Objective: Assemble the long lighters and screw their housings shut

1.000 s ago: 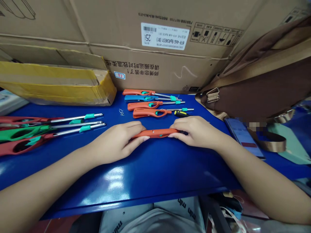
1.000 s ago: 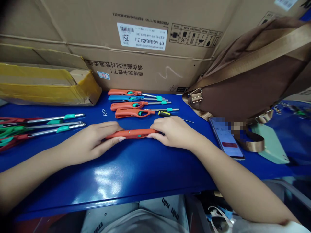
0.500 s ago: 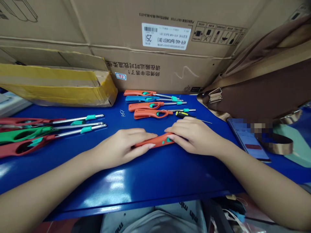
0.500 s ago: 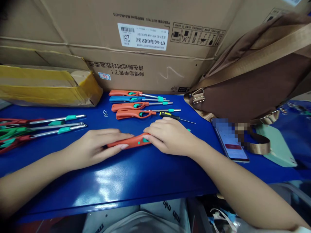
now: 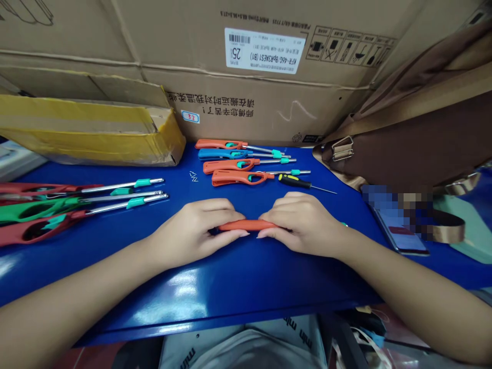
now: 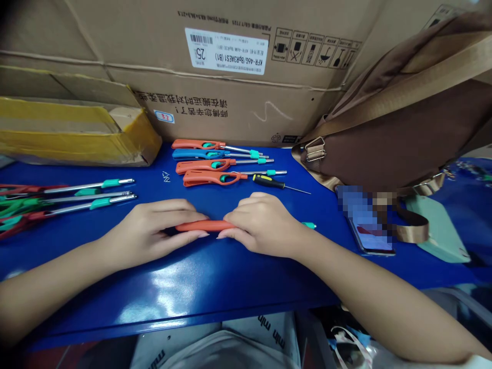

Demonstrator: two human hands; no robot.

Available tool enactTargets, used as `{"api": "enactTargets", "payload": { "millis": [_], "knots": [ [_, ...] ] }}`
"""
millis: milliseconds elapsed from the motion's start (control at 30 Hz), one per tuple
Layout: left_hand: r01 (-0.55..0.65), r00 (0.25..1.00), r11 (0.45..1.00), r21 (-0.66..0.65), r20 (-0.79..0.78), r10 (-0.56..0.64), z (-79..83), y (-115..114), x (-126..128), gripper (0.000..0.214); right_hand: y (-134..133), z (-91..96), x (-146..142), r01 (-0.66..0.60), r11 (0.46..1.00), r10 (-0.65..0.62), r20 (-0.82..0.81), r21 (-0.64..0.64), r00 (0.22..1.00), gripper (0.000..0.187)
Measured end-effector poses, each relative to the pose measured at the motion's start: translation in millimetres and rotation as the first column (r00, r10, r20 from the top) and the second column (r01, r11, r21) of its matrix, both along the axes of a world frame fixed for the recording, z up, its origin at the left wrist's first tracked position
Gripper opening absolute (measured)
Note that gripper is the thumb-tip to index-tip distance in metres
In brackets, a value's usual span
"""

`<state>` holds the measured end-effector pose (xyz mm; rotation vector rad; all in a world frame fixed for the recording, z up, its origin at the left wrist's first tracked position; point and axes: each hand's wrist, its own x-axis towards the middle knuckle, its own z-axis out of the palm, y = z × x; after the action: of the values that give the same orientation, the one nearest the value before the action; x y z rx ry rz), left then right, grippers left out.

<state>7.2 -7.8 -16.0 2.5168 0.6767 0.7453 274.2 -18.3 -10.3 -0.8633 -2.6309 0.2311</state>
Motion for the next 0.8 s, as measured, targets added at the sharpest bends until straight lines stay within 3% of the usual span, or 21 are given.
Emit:
{"api": "enactTargets", "payload": {
  "millis": [133, 333, 600, 700, 800],
  "knots": [
    [-0.019, 0.999, 0.999, -0.044, 0.027, 0.02, 1.0, 0.9, 0.6, 0.017, 3.1, 6.5, 3.5, -0.005, 1.0, 0.006, 0.054, -0.014, 0.999, 0.035],
    [-0.025, 0.996, 0.997, 0.077, 0.086, 0.018, -0.5, 15.1, -9.8, 0.017, 14.2, 14.3, 16.0, 0.051, 0.998, -0.044, 0.137, -0.046, 0.99, 0.03],
    [-0.011, 0.99, 0.997, 0.081, -0.137, 0.022, 7.3, 11.8, -7.5, 0.021, 17.0, 3.8, 8.5, 0.033, 0.998, -0.035, 0.028, 0.057, 0.999, 0.035],
    [0.009, 0.973, 0.998, 0.064, -0.23, 0.006, 10.2, 12.9, -9.5, 0.027, 20.2, 8.6, 13.1, 0.054, 0.998, -0.055, 0.097, 0.013, 0.994, 0.032],
    [0.015, 0.976, 0.997, 0.081, -0.219, 0.003, 16.3, 20.1, -18.4, 0.027, 24.7, 20.0, 28.3, 0.123, 0.992, -0.126, 0.142, 0.034, 0.982, 0.04]
  ]
}}
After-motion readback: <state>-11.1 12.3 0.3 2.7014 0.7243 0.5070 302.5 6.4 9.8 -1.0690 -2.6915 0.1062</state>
